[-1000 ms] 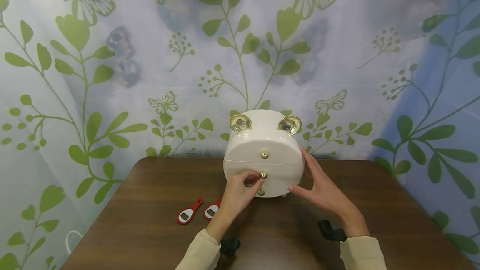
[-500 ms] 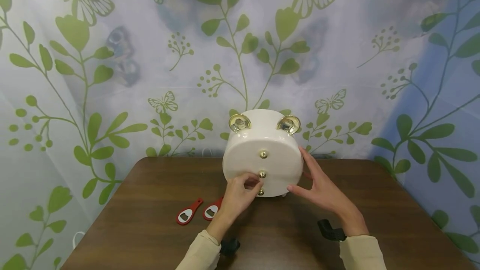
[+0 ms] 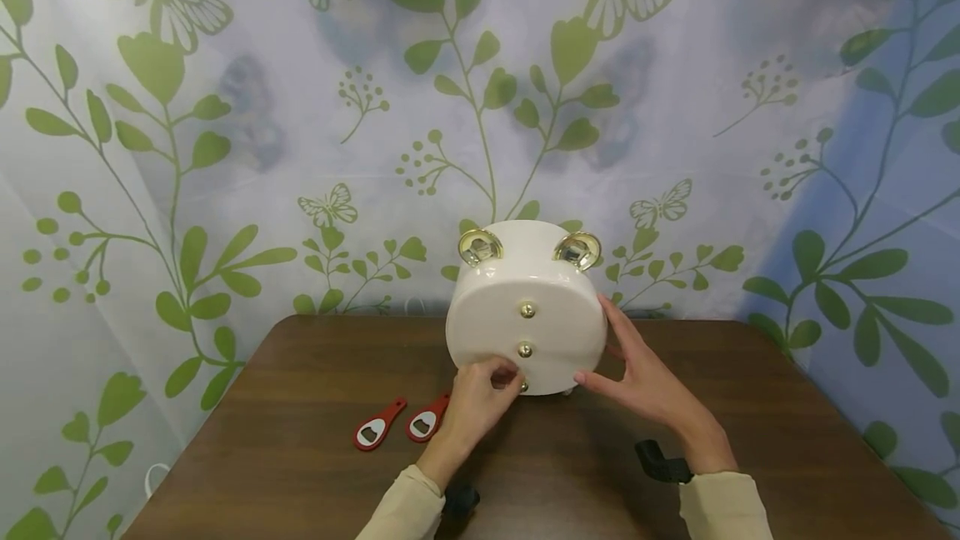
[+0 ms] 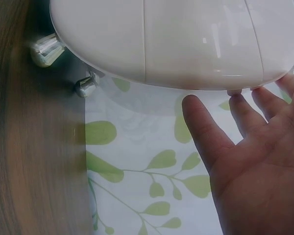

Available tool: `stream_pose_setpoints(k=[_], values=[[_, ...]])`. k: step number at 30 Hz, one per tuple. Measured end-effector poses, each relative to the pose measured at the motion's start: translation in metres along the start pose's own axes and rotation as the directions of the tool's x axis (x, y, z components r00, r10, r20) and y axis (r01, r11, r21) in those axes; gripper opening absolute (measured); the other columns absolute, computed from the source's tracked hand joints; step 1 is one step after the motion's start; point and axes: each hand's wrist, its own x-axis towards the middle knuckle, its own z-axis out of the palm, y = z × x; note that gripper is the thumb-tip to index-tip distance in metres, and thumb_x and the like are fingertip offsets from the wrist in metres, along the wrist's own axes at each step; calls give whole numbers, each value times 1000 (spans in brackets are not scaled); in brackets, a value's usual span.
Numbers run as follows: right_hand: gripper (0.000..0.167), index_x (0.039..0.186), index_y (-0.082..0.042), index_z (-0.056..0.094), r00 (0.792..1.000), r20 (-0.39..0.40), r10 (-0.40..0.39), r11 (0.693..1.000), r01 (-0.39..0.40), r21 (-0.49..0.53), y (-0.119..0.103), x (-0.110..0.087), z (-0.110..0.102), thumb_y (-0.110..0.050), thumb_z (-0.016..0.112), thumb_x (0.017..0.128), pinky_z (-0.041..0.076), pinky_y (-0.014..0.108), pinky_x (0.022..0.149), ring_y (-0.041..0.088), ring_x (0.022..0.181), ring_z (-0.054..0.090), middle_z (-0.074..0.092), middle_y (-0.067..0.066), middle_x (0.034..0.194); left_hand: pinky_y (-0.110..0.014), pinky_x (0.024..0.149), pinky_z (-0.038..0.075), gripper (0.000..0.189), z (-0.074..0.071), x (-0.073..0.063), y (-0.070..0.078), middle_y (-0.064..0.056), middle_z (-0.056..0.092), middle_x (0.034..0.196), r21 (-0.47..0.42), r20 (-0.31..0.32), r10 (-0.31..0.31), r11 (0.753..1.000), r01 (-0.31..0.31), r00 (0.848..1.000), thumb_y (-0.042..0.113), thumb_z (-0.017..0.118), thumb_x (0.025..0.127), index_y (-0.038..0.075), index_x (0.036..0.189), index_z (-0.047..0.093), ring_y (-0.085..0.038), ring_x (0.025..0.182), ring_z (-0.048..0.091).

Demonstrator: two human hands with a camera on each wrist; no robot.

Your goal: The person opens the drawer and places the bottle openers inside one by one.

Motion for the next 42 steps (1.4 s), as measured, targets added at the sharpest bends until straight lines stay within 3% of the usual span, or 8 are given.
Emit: stream_pose_setpoints(k=[4,7,14,19,25,42], values=[[115,166,-34,2,1000,-3,9,1000,-9,4,0,-1,0,-30,85,87,41,67,109,41,153,22,10,11,171,-23,70,58,4,3,-3,-2,5,77,82,69,-39,13,998,-10,999,17,81,87,14,86,79,-4,74,70],[114,167,-32,2,1000,0,2,1000,-2,3,0,0,-1,-29,84,88,41,67,109,41,153,22,10,11,171,-25,70,59,6,5,-5,-4,6,77,82,67,-55,1,998,3,998,20,83,86,15,85,80,-5,74,71],[113,166,-36,1,1000,1,-3,1000,3,-1,0,1,-1,-29,83,89,41,67,109,44,153,23,10,12,171,-24,70,58,10,9,-6,-7,5,78,81,70,-32,-26,997,28,999,25,84,86,16,86,80,-3,73,71],[112,167,-32,1,1000,3,5,1000,-5,1,0,1,0,-30,83,89,40,68,109,45,153,23,10,12,171,-22,68,58,13,13,-8,-11,5,78,80,76,-25,-42,996,44,999,27,85,86,15,84,79,0,71,71],[112,165,-37,1,1000,-3,-10,1000,10,-5,2,2,0,-29,83,89,41,67,108,44,153,24,10,12,171,-21,68,57,14,16,-7,-13,5,78,79,75,-41,-39,996,42,998,27,86,85,15,83,78,-2,71,72],[112,166,-36,1,1000,-10,-10,1000,10,-4,3,5,1,-26,83,90,42,67,107,44,152,24,10,12,171,-28,65,58,18,18,-4,-10,3,78,76,134,-66,-14,991,23,998,27,87,84,13,81,76,-8,70,72]])
